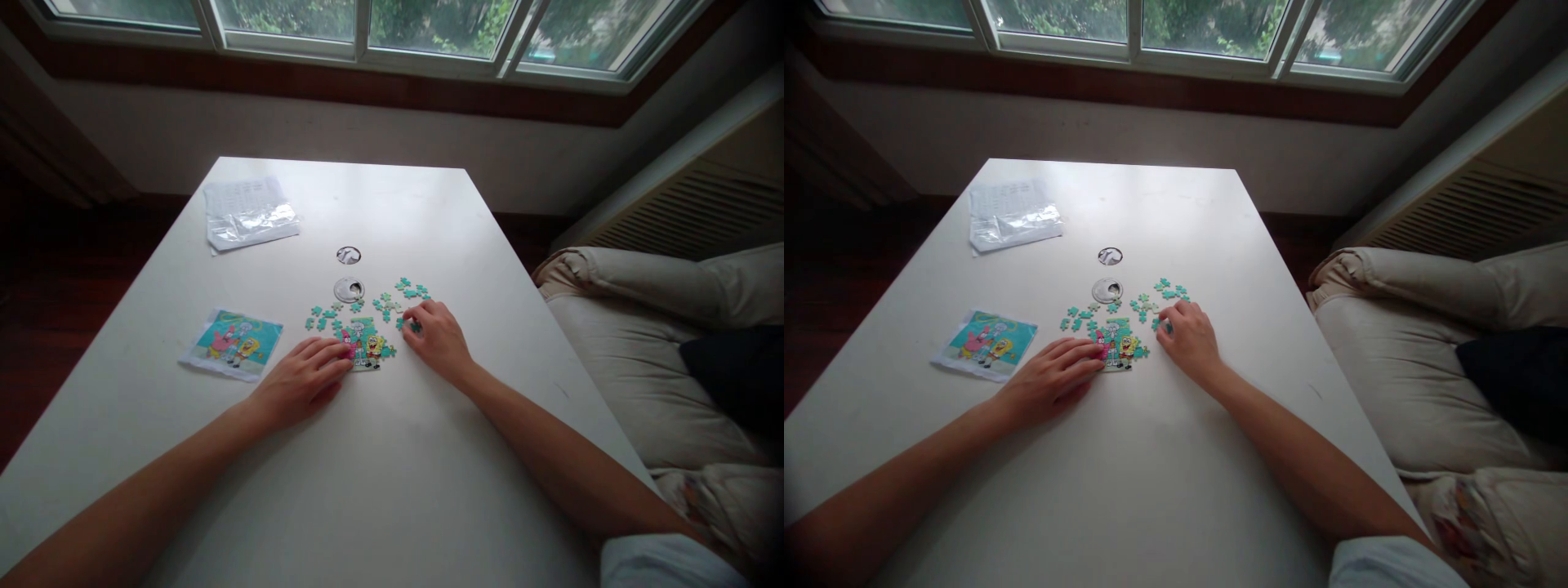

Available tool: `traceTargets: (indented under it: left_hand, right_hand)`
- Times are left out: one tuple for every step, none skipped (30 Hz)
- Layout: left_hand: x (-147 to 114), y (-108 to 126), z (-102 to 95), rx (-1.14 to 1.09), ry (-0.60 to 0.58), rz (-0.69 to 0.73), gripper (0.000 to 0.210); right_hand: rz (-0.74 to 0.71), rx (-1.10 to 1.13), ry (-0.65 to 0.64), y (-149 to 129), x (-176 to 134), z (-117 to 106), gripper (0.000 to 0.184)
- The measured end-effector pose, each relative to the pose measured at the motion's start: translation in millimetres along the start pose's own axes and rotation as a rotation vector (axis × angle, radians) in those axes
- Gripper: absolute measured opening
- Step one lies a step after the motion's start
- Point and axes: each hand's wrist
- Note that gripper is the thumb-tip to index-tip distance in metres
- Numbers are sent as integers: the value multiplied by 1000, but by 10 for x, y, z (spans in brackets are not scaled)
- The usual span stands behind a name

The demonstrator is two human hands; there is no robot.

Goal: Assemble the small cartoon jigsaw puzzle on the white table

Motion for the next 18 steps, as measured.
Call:
traceTargets:
  left_hand:
    - [4,1,-3,-5,6,0,35]
    - [7,2,-6,-9,9,0,35]
    - [11,4,-10,-9,10,1,35]
    - [13,5,-13,-6,10,1,34]
    - [14,6,-15,-1,7,2,34]
    - [14,7,-15,6,3,3,34]
    - [13,8,-14,13,0,4,34]
    - [10,8,-12,19,-3,6,33]
    - [7,7,-9,23,-6,8,34]
    - [3,6,-6,25,-10,9,34]
    - [0,5,-3,25,-14,9,34]
    - [-3,3,0,24,-14,7,34]
    - [-5,2,2,22,-16,6,34]
    - [-6,1,4,22,-16,5,34]
    - [-6,0,5,23,-16,3,34]
    - [-5,0,6,25,-16,3,34]
    - [-4,0,6,27,-16,4,34]
    - [-2,-1,7,28,-16,5,34]
  right_hand:
    - [3,6,-2,3,4,1,10]
    - [7,11,-3,5,6,2,8]
    - [11,16,-4,6,7,2,7]
    - [15,19,-2,6,7,2,7]
    - [17,21,-2,3,4,3,7]
    - [16,20,-3,0,1,4,8]
    - [12,16,-3,-5,-4,5,10]
    - [5,9,-5,-9,-9,7,12]
    - [-2,1,-9,-14,-14,10,15]
    - [-10,-7,-13,-17,-17,13,17]
    - [-15,-13,-17,-19,-20,15,18]
    - [-19,-16,-20,-19,-21,17,18]
    - [-20,-15,-22,-18,-20,17,17]
    - [-21,-11,-24,-17,-19,17,17]
    - [-20,-5,-26,-15,-18,15,17]
    - [-18,2,-29,-13,-17,13,16]
    - [-16,7,-32,-13,-16,12,17]
    - [-14,11,-34,-13,-16,12,17]
Point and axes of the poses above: each hand's wrist, its own x-axis towards the middle knuckle, its own z-axis out of the palm, y = z × x, and after that the axes turned 15 degrees about x, right-handed
